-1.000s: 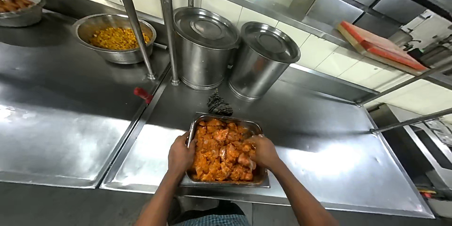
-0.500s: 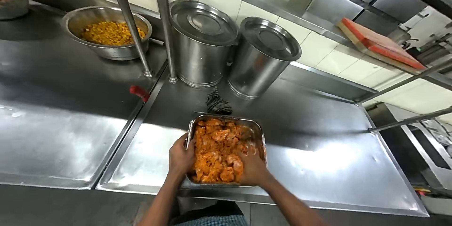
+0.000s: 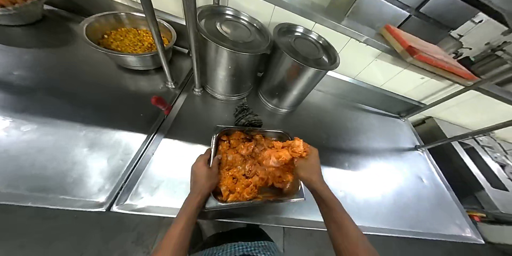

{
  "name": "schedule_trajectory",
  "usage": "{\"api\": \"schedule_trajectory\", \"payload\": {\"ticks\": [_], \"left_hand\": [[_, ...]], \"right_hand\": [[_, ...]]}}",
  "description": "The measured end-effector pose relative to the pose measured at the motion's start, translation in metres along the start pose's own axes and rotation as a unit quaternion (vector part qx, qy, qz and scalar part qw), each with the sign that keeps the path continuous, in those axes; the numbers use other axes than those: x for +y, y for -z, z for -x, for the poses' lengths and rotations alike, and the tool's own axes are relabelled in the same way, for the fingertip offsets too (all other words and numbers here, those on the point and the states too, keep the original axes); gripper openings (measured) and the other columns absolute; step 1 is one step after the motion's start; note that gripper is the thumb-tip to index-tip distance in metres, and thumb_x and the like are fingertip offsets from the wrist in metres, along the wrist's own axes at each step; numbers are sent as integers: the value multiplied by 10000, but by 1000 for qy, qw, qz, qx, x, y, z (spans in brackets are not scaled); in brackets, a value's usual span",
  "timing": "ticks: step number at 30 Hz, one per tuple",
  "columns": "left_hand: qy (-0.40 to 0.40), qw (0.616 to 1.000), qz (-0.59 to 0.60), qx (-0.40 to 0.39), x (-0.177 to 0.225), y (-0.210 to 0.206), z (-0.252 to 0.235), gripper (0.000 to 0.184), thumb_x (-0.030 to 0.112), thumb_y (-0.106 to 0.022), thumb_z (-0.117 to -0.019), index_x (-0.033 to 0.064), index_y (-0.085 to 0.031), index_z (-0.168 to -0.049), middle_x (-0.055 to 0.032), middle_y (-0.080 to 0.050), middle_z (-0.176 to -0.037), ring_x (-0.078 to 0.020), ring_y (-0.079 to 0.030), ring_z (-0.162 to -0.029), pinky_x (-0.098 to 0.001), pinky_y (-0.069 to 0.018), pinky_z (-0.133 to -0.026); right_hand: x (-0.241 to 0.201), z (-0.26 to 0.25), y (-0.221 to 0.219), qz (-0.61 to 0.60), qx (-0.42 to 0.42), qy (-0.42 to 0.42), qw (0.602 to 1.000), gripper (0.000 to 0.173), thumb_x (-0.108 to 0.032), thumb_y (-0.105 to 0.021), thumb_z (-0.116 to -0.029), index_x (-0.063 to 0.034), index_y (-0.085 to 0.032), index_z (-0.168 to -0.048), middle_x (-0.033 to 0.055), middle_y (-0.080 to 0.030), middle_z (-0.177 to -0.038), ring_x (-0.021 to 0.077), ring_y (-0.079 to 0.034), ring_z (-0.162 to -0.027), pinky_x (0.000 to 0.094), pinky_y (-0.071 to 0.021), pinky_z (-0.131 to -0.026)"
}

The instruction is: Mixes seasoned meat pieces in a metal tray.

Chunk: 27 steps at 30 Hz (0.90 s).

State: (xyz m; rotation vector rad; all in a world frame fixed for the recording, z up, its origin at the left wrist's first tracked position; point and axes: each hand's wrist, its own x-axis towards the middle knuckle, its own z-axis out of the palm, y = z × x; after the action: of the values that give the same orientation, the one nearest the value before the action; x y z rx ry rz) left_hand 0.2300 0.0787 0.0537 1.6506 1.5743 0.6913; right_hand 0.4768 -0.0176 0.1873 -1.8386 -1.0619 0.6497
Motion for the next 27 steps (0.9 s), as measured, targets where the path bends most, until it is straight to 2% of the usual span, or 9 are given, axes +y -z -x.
{"api": "schedule_trajectory", "payload": {"ticks": [3, 6, 8, 10, 12, 16, 21, 24, 27], "left_hand": [[0, 1000, -1, 10, 0, -1, -1, 380, 224, -624, -1039, -10, -636, -1338, -238, -697, -1115, -383, -685, -1011, -577, -527, -934], [-6, 1000, -2, 10, -1, -2, 1, 369, 232, -623, -1038, -1, -648, -1323, -233, -699, -1105, -383, -684, -1001, -580, -532, -922], [-3, 1000, -7, 5, -1, -1, 1, 382, 236, -612, -1044, 2, -635, -1345, -228, -696, -1113, -384, -680, -1020, -578, -528, -935], [3, 1000, -16, 3, 1, 0, -3, 397, 241, -607, -1047, 3, -623, -1365, -232, -694, -1129, -386, -677, -1045, -578, -518, -957], [11, 1000, -27, -7, 0, -1, 0, 412, 244, -597, -1053, 0, -607, -1384, -235, -688, -1149, -389, -669, -1074, -572, -508, -981], [22, 1000, -11, 12, 1, -3, 0, 366, 219, -600, -1051, 14, -637, -1352, -233, -701, -1116, -384, -682, -1022, -576, -524, -939], [10, 1000, 4, -1, 0, -3, 4, 381, 229, -612, -1046, 19, -634, -1364, -217, -706, -1079, -358, -688, -969, -559, -536, -905], [22, 1000, 19, 4, 1, -4, 1, 363, 233, -620, -1042, 41, -652, -1349, -191, -717, -1045, -325, -694, -914, -540, -550, -867], [11, 1000, 6, -15, 1, -2, -3, 364, 232, -608, -1048, 25, -650, -1344, -199, -714, -1029, -329, -690, -900, -542, -547, -865]], "right_hand": [[1, 0, -6, 42, 79, 27, 996, 419, 78, -778, -699, 7, -662, -1095, 93, -705, -882, 162, -685, -787, 387, -587, -717], [52, -11, -14, 193, -222, -26, 955, 661, -116, -840, -750, 30, -556, -1329, 188, -651, -1226, 282, -636, -1156, 489, -511, -1042], [67, -28, -13, 250, -367, -18, 896, 472, -176, -791, -850, -13, -655, -1273, 180, -662, -1269, 289, -626, -1200, 500, -481, -1069], [69, -48, -11, 186, -280, -62, 940, 253, -194, -723, -943, -61, -736, -1158, 129, -726, -1130, 235, -692, -1051, 465, -557, -952], [89, -65, -25, 155, -225, -116, 955, 389, -326, -778, -903, -111, -719, -1221, 138, -717, -1172, 274, -683, -1084, 523, -553, -949], [76, -42, -77, 290, -374, -68, 878, 902, -465, -850, -767, -167, -471, -1528, 190, -478, -1529, 400, -463, -1397, 646, -405, -1112], [80, -19, -36, 471, -444, -24, 762, 987, -429, -855, -755, -199, -385, -1592, 254, -188, -1676, 558, -268, -1467, 742, -341, -1091], [81, -9, -41, 465, -393, -68, 790, 1012, -406, -866, -725, -197, -383, -1589, 299, -277, -1620, 517, -438, -1381, 677, -440, -1047], [80, 0, -58, 256, -319, -162, 898, 744, -239, -835, -795, -79, -535, -1457, 213, -576, -1406, 330, -583, -1277, 520, -483, -1071]]}}
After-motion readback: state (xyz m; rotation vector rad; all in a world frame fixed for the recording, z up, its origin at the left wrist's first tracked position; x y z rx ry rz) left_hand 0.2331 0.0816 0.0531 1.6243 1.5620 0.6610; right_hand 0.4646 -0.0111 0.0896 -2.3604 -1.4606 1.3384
